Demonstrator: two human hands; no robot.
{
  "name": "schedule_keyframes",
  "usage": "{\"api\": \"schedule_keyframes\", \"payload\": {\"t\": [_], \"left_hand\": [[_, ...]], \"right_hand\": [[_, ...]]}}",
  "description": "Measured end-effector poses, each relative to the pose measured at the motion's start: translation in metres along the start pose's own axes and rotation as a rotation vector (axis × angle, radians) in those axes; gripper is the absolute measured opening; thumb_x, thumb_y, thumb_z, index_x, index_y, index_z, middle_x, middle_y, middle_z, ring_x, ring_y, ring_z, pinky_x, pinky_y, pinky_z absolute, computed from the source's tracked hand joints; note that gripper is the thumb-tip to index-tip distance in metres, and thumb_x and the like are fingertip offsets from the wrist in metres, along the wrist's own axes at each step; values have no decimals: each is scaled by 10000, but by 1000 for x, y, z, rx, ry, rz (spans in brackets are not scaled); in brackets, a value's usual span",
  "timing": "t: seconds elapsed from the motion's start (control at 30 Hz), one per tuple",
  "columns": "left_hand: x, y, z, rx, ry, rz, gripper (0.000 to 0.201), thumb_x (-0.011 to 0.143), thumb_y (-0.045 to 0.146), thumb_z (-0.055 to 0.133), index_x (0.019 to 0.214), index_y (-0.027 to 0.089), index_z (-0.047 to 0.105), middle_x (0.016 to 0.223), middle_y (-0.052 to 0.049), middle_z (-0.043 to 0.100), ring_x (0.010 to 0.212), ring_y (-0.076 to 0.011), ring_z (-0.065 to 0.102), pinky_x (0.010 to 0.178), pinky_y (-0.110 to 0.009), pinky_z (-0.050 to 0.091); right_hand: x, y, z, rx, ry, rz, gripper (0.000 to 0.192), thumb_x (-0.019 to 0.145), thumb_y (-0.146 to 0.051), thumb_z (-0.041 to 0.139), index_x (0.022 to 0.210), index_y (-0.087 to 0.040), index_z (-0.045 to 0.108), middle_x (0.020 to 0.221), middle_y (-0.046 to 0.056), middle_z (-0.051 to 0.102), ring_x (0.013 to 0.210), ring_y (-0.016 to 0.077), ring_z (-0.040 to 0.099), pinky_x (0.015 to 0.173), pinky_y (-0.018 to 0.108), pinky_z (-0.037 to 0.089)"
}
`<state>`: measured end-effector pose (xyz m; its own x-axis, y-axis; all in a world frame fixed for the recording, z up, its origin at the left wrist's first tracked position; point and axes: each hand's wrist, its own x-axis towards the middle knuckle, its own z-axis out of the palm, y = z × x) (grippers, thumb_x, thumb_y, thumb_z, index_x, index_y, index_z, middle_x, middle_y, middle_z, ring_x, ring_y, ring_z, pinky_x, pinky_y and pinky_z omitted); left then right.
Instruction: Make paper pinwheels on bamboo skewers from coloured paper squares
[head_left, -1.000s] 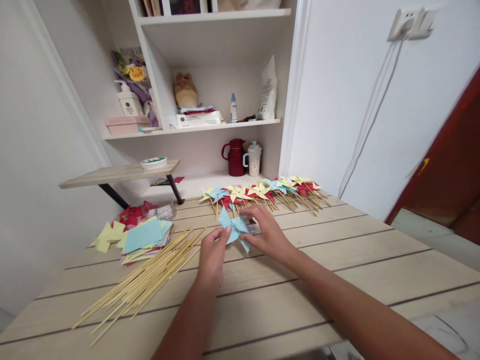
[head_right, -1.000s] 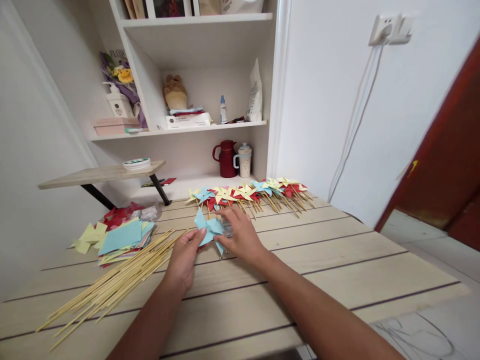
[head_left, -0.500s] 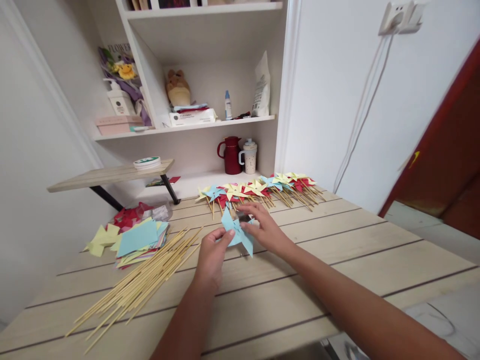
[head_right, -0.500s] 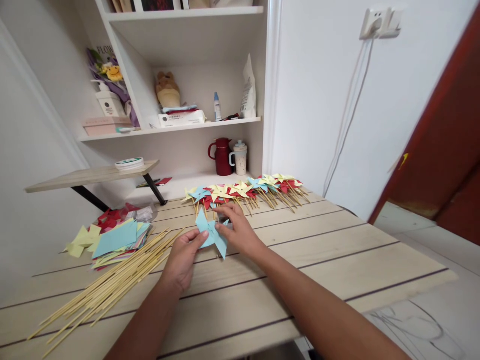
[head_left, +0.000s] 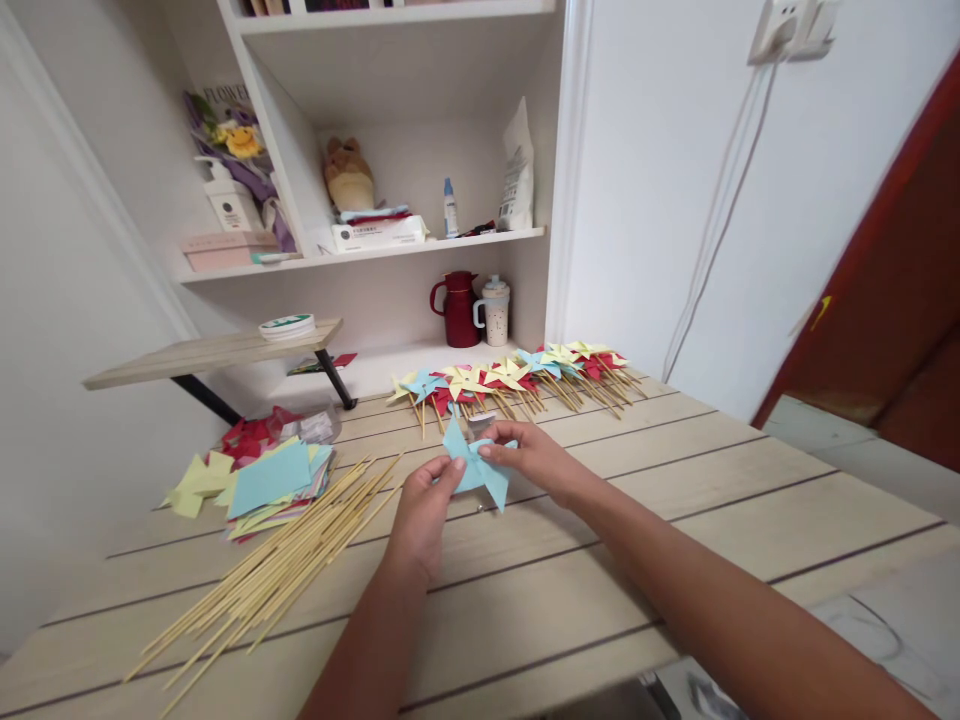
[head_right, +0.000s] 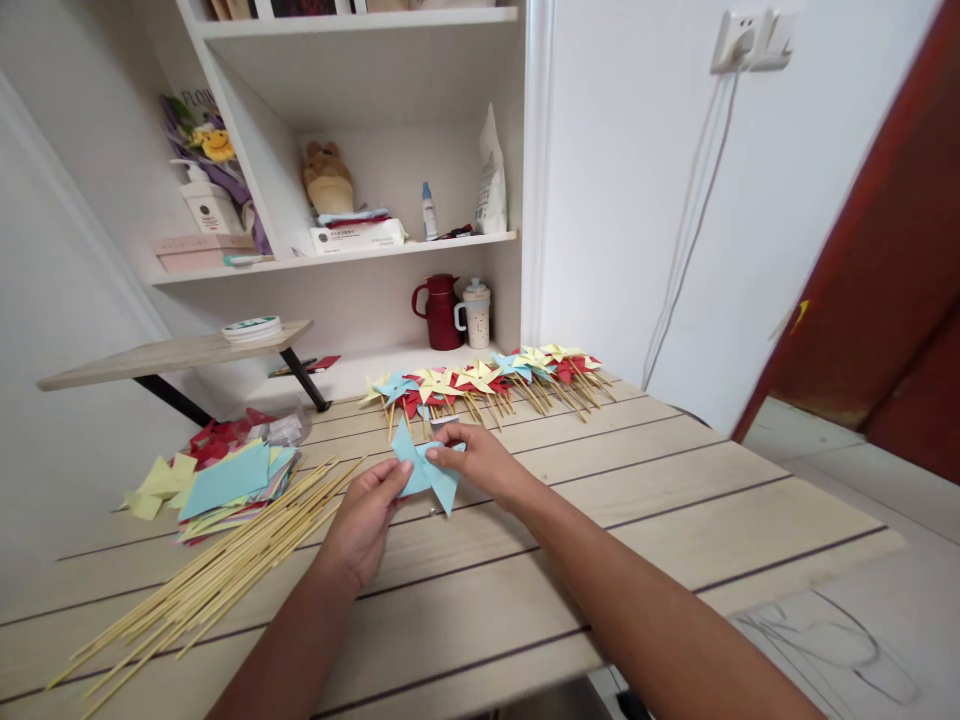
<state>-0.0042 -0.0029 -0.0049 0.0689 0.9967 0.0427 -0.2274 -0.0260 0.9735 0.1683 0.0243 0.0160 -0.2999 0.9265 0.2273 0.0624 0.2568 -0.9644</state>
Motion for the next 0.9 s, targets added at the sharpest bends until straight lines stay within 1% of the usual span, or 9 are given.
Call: {"api": "schedule_keyframes", "payload": {"t": [0.13, 0.33, 0.5, 0.73, 0.9], "left_hand": [[-1, 2, 2, 4, -26, -1, 349, 753, 458, 719, 909, 149, 761, 828, -68, 738, 740, -161, 611, 755, -275, 442], [-1, 3, 3, 4, -8, 6, 365, 741, 464, 731, 920, 147, 762, 837, -74, 745, 770, -181, 635, 780, -283, 456], [-1, 0, 1, 13, -50, 3, 374, 767, 470, 711, 943, 144, 760, 870, -80, 747, 795, -186, 641, 807, -290, 462], [2, -3, -1, 26, 8, 4, 358, 696, 439, 777, 886, 135, 769, 808, -83, 742, 762, -196, 645, 766, -294, 479], [1, -2, -2, 53, -6, -3, 324, 693, 421, 775, 865, 146, 773, 781, -69, 734, 734, -195, 635, 748, -308, 477]], "right_hand": [[0, -1, -1, 7, 15, 9, 260, 746, -412, 706, 744, -170, 611, 691, -23, 568, 639, 127, 497, 636, 256, 370], [0, -2, 1, -28, 48, 3, 261, 724, -414, 712, 702, -175, 609, 670, -23, 575, 637, 132, 506, 641, 258, 375], [1, -2, 0, -45, 69, 20, 262, 711, -418, 716, 692, -177, 615, 661, -19, 582, 630, 136, 508, 633, 262, 373], [2, 2, 0, -89, 79, 24, 285, 694, -441, 716, 651, -180, 610, 605, -29, 556, 605, 135, 489, 600, 258, 361], [1, 1, 1, -87, 88, 32, 266, 690, -419, 718, 645, -177, 615, 615, -26, 566, 609, 134, 491, 611, 261, 368]]}}
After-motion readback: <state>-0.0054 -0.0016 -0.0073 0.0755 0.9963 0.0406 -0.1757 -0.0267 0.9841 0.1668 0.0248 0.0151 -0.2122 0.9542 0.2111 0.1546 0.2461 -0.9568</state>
